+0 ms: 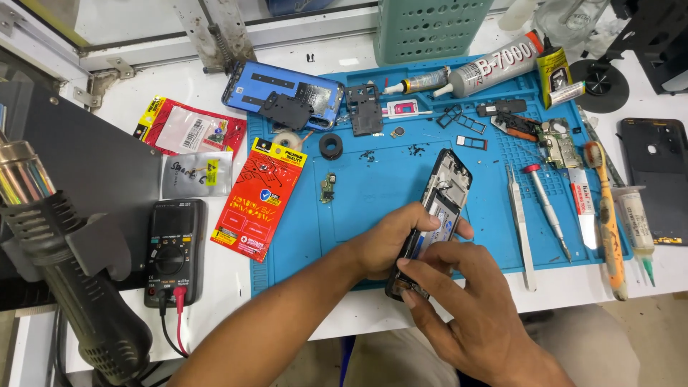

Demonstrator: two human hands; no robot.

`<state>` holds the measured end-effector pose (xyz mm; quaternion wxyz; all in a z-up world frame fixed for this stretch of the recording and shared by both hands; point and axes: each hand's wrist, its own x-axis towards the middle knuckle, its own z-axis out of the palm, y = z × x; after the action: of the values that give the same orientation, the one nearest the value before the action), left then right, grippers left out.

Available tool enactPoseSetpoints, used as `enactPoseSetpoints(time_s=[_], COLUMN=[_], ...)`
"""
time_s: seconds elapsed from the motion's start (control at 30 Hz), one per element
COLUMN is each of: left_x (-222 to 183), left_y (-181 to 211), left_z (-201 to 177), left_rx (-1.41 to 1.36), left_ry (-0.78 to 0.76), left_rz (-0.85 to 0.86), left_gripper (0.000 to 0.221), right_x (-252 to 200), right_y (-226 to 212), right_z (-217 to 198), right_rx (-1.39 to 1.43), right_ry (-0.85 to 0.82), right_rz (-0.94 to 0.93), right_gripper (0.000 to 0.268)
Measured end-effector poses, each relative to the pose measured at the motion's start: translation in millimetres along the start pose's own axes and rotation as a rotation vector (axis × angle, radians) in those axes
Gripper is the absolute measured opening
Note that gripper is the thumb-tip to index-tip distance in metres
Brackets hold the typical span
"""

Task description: Disassembling a mobile phone, cleaning the internal frame with a brush, and preparing parts for reassembly.

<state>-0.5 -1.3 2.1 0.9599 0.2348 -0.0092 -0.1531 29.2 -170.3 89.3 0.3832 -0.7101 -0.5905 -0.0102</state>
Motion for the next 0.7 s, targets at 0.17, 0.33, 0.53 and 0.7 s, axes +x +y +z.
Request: enactPoseSetpoints(time_s=[0.17,0.33,0.53,0.7], left_x=[1,2,2,5], left_y=[1,0,1,-4], left_z=[2,0,-2,-4], left_rx=[0.041,0.043,0.012,-0.121], left_ry=[-0.007,0.024,-0.006,0.000], left_rz=[0.017,0.037,0.001,0.105], left_gripper=[0.039,0.039,0.042,0.041], right_x=[2,0,-4,-9], right_y=[1,0,-1,-9], right_z=[1,1,7,13], right_rx=[-0.002,0.011,0.039,0.036], right_ry=[0.013,0.021,0.071,0.130], right_rz=[-0.020,-0.028,-0.020,0.047], right_gripper=[0.028,0.028,0.028,0.027])
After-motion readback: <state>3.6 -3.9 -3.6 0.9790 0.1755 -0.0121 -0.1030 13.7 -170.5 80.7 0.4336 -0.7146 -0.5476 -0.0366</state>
